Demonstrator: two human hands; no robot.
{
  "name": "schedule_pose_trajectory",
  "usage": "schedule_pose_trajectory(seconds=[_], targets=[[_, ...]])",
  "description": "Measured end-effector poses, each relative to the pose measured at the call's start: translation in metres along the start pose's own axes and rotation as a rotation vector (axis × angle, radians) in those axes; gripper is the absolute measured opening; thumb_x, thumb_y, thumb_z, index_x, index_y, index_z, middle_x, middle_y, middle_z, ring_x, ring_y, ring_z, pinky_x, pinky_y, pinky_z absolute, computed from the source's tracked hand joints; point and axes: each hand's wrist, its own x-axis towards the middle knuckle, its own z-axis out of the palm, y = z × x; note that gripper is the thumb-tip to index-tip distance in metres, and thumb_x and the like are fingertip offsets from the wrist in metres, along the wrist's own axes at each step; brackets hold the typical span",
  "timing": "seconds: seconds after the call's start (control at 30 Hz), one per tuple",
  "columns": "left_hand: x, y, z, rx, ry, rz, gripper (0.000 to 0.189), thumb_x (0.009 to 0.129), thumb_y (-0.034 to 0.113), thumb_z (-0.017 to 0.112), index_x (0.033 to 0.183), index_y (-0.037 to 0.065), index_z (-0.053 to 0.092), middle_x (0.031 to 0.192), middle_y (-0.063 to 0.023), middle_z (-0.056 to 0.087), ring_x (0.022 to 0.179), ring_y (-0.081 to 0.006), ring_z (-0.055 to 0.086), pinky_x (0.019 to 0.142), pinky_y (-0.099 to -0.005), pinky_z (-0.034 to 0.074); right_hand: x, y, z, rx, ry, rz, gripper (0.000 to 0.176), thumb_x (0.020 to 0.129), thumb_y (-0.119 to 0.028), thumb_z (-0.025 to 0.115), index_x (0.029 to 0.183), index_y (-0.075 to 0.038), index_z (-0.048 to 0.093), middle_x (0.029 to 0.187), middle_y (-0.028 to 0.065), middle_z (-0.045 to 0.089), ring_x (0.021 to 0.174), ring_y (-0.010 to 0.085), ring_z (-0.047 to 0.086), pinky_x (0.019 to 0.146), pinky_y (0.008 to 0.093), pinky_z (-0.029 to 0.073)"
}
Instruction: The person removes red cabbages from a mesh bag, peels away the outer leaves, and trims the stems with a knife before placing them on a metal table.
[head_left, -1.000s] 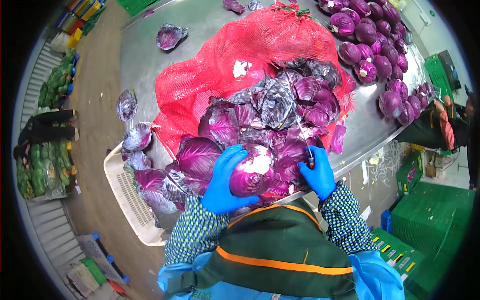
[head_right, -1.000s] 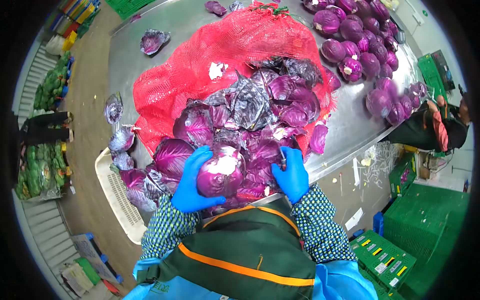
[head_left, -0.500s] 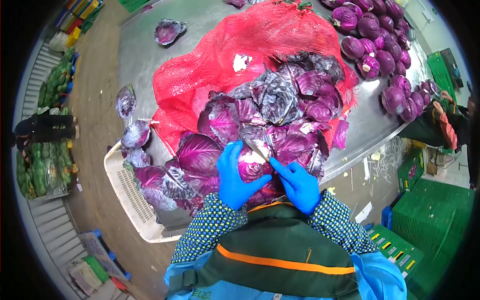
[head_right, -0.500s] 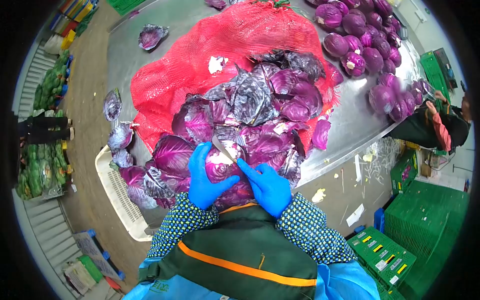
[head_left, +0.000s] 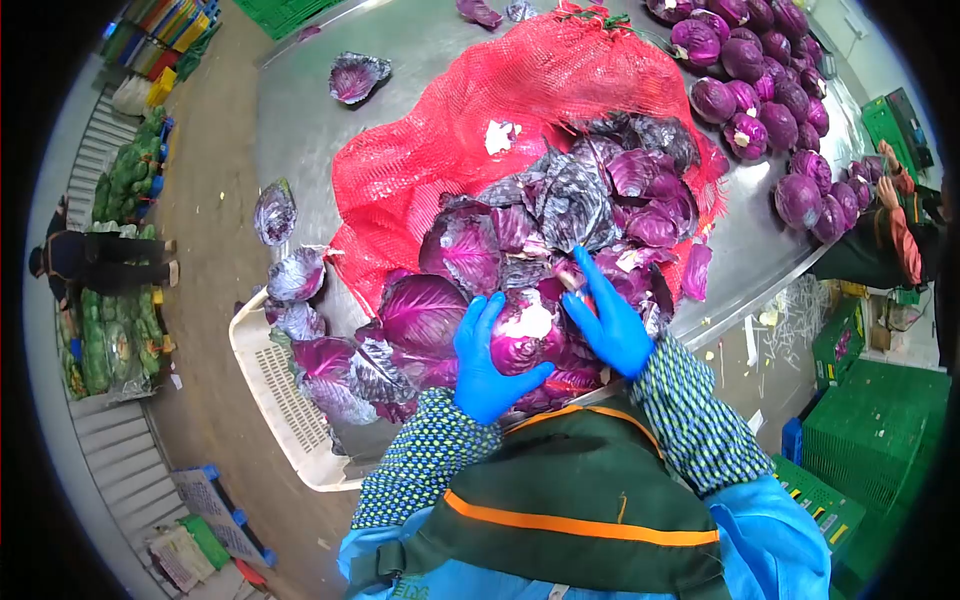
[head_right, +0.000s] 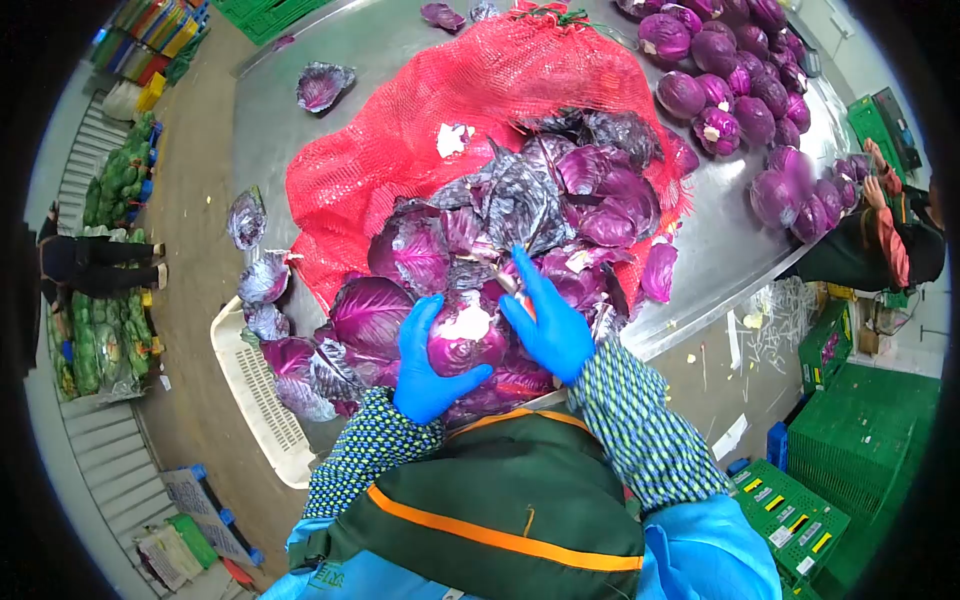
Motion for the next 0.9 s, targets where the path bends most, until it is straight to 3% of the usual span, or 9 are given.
schedule_pose_trajectory(seconds=[0.1,0.2,0.37,0.43,0.53,0.57,0.63,0.73,0.9], targets=[[0.001,0.004,0.005,0.056,0.028,-0.019,0.100,0.058,0.030,0.084,0.136,0.004,0.029,0.135,-0.0192,0.031,0.128,-0.0338,0.029,0.107,-0.0425,0.026,-0.033,-0.009,-0.014,-0.264,-0.156,-0.227,0.047,0.089,-0.014,0.053,0.135,-0.020,0.042,0.087,0.0125,0.054,0.075,0.0291,0.059,0.064,0.0366,0.049],[0.000,0.004,0.007,0.060,0.025,-0.027,0.100,0.058,0.029,0.084,0.136,0.004,0.028,0.134,-0.0191,0.031,0.127,-0.0338,0.030,0.106,-0.0431,0.026,-0.042,-0.007,-0.014,-0.345,-0.199,-0.159,0.048,0.086,-0.013,0.054,0.132,-0.025,0.047,0.082,0.0087,0.051,0.068,0.0257,0.057,0.057,0.0361,0.048],[-0.006,0.009,0.012,0.120,0.052,0.096,0.096,0.055,0.025,0.085,0.133,0.005,0.034,0.137,-0.0214,0.028,0.128,-0.0363,0.028,0.105,-0.0452,0.027,-0.027,-0.002,-0.015,-0.492,-0.182,-0.072,0.051,0.087,-0.009,0.049,0.135,-0.025,0.042,0.085,0.0110,0.054,0.071,0.0270,0.058,0.061,0.0366,0.049],[-0.019,0.015,0.016,0.218,0.004,0.157,0.095,0.054,0.026,0.085,0.133,0.008,0.036,0.138,-0.0228,0.026,0.127,-0.0405,0.027,0.105,-0.0501,0.026,-0.001,0.027,-0.027,-0.182,0.131,-0.076,0.055,0.087,-0.015,0.054,0.139,-0.019,0.036,0.088,0.0165,0.055,0.075,0.0307,0.059,0.067,0.0389,0.050],[-0.022,0.012,0.016,0.229,0.003,0.180,0.095,0.054,0.025,0.085,0.134,0.010,0.036,0.138,-0.0229,0.025,0.127,-0.0409,0.028,0.105,-0.0505,0.026,-0.006,0.013,-0.009,0.015,0.094,-0.149,0.060,0.085,-0.028,0.061,0.138,-0.014,0.037,0.091,0.0208,0.055,0.079,0.0328,0.060,0.073,0.0414,0.048],[-0.017,0.012,0.013,0.175,0.004,0.182,0.095,0.054,0.025,0.086,0.133,0.010,0.036,0.139,-0.0223,0.025,0.128,-0.0400,0.028,0.105,-0.0497,0.027,-0.015,-0.004,-0.006,-0.079,-0.010,0.042,0.062,0.082,-0.037,0.064,0.135,-0.014,0.042,0.097,0.0239,0.056,0.083,0.0345,0.060,0.077,0.0426,0.047],[-0.013,0.012,0.009,0.121,0.023,0.170,0.095,0.054,0.025,0.086,0.133,0.010,0.037,0.139,-0.0216,0.026,0.128,-0.0392,0.028,0.105,-0.0490,0.027,-0.004,0.012,0.016,-0.032,-0.015,-0.021,0.050,0.082,-0.038,0.063,0.122,-0.010,0.053,0.097,0.0224,0.057,0.083,0.0344,0.060,0.074,0.0419,0.047],[-0.013,0.008,-0.004,0.059,-0.066,0.182,0.093,0.053,0.025,0.087,0.131,0.007,0.039,0.137,-0.0196,0.030,0.130,-0.0357,0.028,0.106,-0.0457,0.028,0.026,0.017,0.016,-0.112,-0.103,0.182,0.032,0.083,-0.034,0.060,0.099,-0.006,0.060,0.085,0.0163,0.061,0.078,0.0334,0.061,0.066,0.0412,0.047],[-0.025,0.017,-0.036,-0.126,-0.131,0.173,0.101,0.055,0.027,0.087,0.135,0.003,0.030,0.137,-0.0205,0.030,0.130,-0.0354,0.029,0.107,-0.0463,0.026,0.036,0.059,-0.002,-0.004,0.093,0.289,0.028,0.081,-0.031,0.062,0.096,-0.006,0.061,0.087,0.0171,0.063,0.077,0.0271,0.063,0.070,0.0358,0.048]])
